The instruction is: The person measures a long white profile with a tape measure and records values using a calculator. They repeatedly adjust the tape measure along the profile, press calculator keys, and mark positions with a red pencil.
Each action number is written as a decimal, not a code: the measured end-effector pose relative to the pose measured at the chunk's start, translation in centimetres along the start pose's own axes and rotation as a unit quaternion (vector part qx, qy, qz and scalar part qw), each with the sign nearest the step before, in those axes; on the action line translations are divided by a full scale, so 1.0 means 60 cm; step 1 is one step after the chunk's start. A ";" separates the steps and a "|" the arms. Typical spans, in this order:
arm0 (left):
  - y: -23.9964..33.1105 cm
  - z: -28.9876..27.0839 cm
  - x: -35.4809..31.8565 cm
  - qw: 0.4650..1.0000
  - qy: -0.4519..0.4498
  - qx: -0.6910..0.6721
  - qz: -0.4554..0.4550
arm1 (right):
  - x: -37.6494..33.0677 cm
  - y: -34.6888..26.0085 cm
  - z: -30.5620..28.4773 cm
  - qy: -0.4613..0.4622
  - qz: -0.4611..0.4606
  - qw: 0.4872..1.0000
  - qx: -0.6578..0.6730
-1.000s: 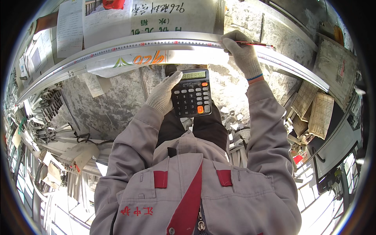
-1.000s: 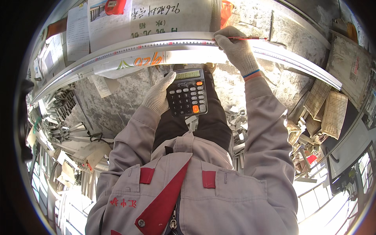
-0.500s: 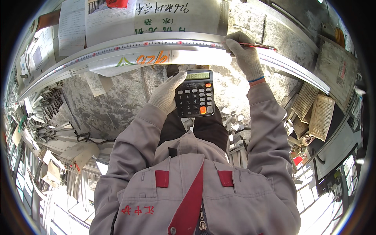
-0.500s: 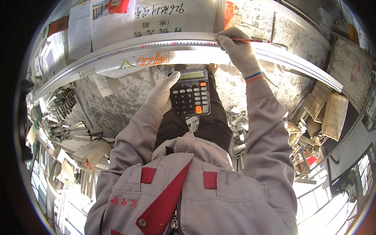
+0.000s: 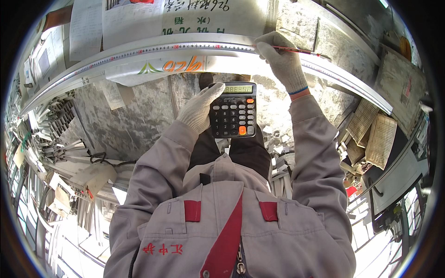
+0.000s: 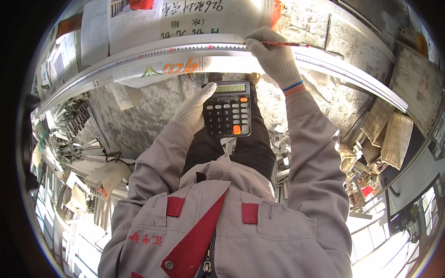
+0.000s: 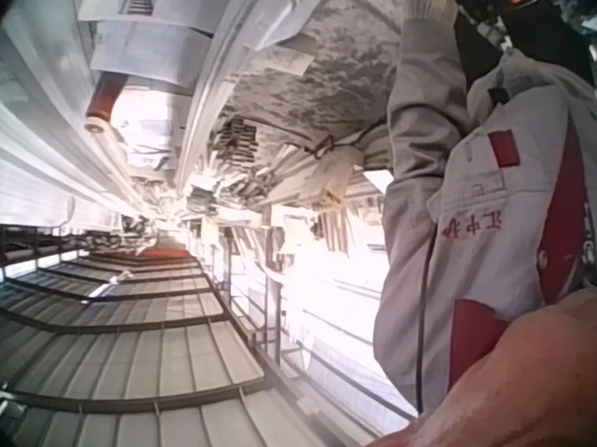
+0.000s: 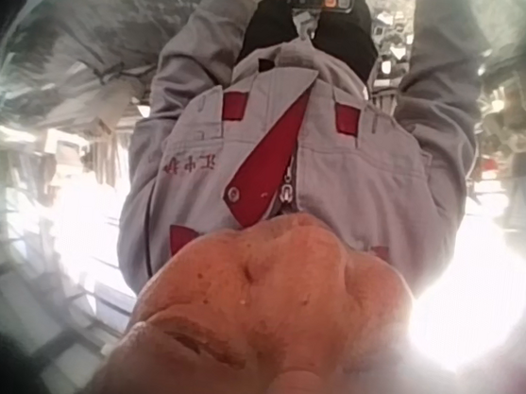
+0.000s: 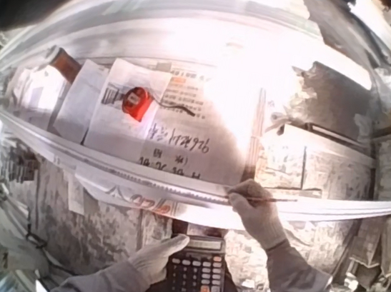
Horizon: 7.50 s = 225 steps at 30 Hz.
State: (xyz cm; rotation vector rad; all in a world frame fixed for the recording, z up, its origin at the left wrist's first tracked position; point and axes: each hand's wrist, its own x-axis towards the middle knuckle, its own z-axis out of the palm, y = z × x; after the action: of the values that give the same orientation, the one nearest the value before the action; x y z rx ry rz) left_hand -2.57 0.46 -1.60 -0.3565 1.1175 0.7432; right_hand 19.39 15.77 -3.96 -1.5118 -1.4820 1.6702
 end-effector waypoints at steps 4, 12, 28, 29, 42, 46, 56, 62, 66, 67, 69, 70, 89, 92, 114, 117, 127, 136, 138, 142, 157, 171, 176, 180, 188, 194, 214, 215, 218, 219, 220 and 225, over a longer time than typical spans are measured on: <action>-0.001 -0.005 0.001 1.000 0.004 -0.001 -0.004 | 0.001 0.001 0.002 0.007 -0.011 1.000 -0.021; -0.002 -0.017 0.005 1.000 -0.008 -0.017 -0.009 | 0.002 0.002 0.003 0.006 -0.021 0.999 -0.034; 0.007 -0.003 -0.003 0.999 0.023 0.018 -0.023 | 0.007 0.013 0.006 0.007 -0.063 0.997 -0.033; 0.007 -0.004 -0.002 0.999 0.023 0.021 -0.023 | 0.007 0.012 0.006 0.006 -0.062 0.997 -0.036; 0.003 -0.006 0.004 1.000 0.009 0.003 -0.028 | 0.006 0.010 0.007 0.013 -0.078 0.995 -0.062; 0.001 -0.004 0.004 1.000 0.012 0.005 -0.027 | 0.006 0.012 0.008 0.015 -0.086 0.994 -0.063; -0.002 -0.011 0.005 0.999 0.019 0.018 -0.024 | 0.002 0.001 0.006 0.011 -0.082 0.993 -0.085; -0.005 -0.015 0.007 1.000 0.007 0.012 -0.025 | 0.001 0.001 0.008 0.017 -0.069 0.994 -0.086; -0.005 -0.017 0.011 1.000 0.008 0.016 -0.020 | 0.001 0.004 0.009 0.027 -0.071 0.994 -0.081; -0.004 -0.018 0.010 1.000 0.008 0.022 -0.019 | 0.000 0.006 0.010 0.036 -0.075 0.994 -0.077; -0.005 -0.019 0.009 1.000 0.005 0.024 -0.018 | -0.003 0.010 0.010 0.048 -0.077 0.994 -0.066; -0.006 -0.020 0.007 1.000 0.003 0.020 -0.019 | -0.005 0.012 0.010 0.050 -0.074 0.994 -0.057; 0.006 -0.022 -0.009 1.000 -0.012 0.004 -0.023 | -0.018 0.014 0.033 0.106 -0.100 0.988 -0.050; 0.008 -0.024 -0.008 0.999 -0.020 0.005 -0.029 | -0.017 0.014 0.037 0.110 -0.128 0.984 -0.054; 0.055 0.007 -0.030 0.993 -0.076 -0.025 0.092 | -0.233 -0.022 0.079 0.089 0.205 0.956 0.188; 0.063 0.024 -0.041 0.991 -0.063 -0.008 0.119 | -0.265 -0.038 0.101 0.047 0.207 0.943 0.257; 0.068 0.058 -0.072 0.985 -0.080 0.033 0.148 | -0.264 -0.070 0.139 0.102 0.188 0.953 0.217; 0.062 0.058 -0.069 0.984 -0.068 0.019 0.161 | -0.267 -0.078 0.151 0.102 0.167 0.957 0.215; 0.059 0.057 -0.064 0.984 -0.068 0.017 0.162 | -0.263 -0.082 0.164 0.105 0.170 0.963 0.181; 0.043 0.064 -0.060 0.982 -0.045 0.021 0.181 | -0.248 -0.081 0.186 0.108 0.200 0.968 0.111; 0.044 0.034 -0.046 0.990 -0.031 -0.047 0.126 | -0.254 -0.101 0.180 0.064 0.209 0.976 -0.013; 0.064 0.006 -0.035 0.991 -0.092 -0.041 0.091 | -0.283 -0.075 0.092 0.006 0.202 0.958 0.204; 0.063 0.002 -0.026 0.989 -0.114 -0.050 0.080 | -0.283 -0.053 0.071 0.042 0.181 0.947 0.263; 0.059 0.010 -0.023 0.992 -0.097 -0.049 0.064 | -0.260 -0.044 0.015 0.108 0.147 0.957 0.227; 0.045 0.040 -0.016 0.995 -0.063 -0.039 0.067 | -0.169 -0.042 -0.083 0.091 0.077 0.992 0.029; 0.036 0.055 -0.004 0.995 -0.055 -0.030 0.075 | -0.105 -0.014 -0.097 0.093 0.078 0.991 0.057; 0.015 0.089 0.039 0.998 0.003 -0.021 0.053 | -0.043 0.025 -0.132 0.024 0.072 0.994 0.077; 0.014 0.089 0.040 0.998 0.009 -0.018 0.055 | -0.043 0.024 -0.133 0.018 0.075 0.994 0.076; 0.014 0.086 0.044 0.998 0.010 -0.020 0.062 | -0.043 0.025 -0.132 0.008 0.047 0.997 0.055; 0.014 0.085 0.046 0.998 0.016 -0.022 0.059 | -0.043 0.027 -0.134 0.014 0.058 0.997 0.050; 0.014 0.084 0.048 0.998 0.024 -0.026 0.055 | -0.041 0.029 -0.134 0.014 0.056 0.997 0.051; 0.012 0.081 0.052 0.998 0.024 -0.031 0.057 | -0.035 0.041 -0.141 0.017 0.055 0.996 0.061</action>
State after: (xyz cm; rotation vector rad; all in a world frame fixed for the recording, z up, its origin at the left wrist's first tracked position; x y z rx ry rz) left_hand 0.95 5.00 -2.33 -0.3671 1.1682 0.8752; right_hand 28.40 16.63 -3.82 -1.5723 -1.2759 1.7548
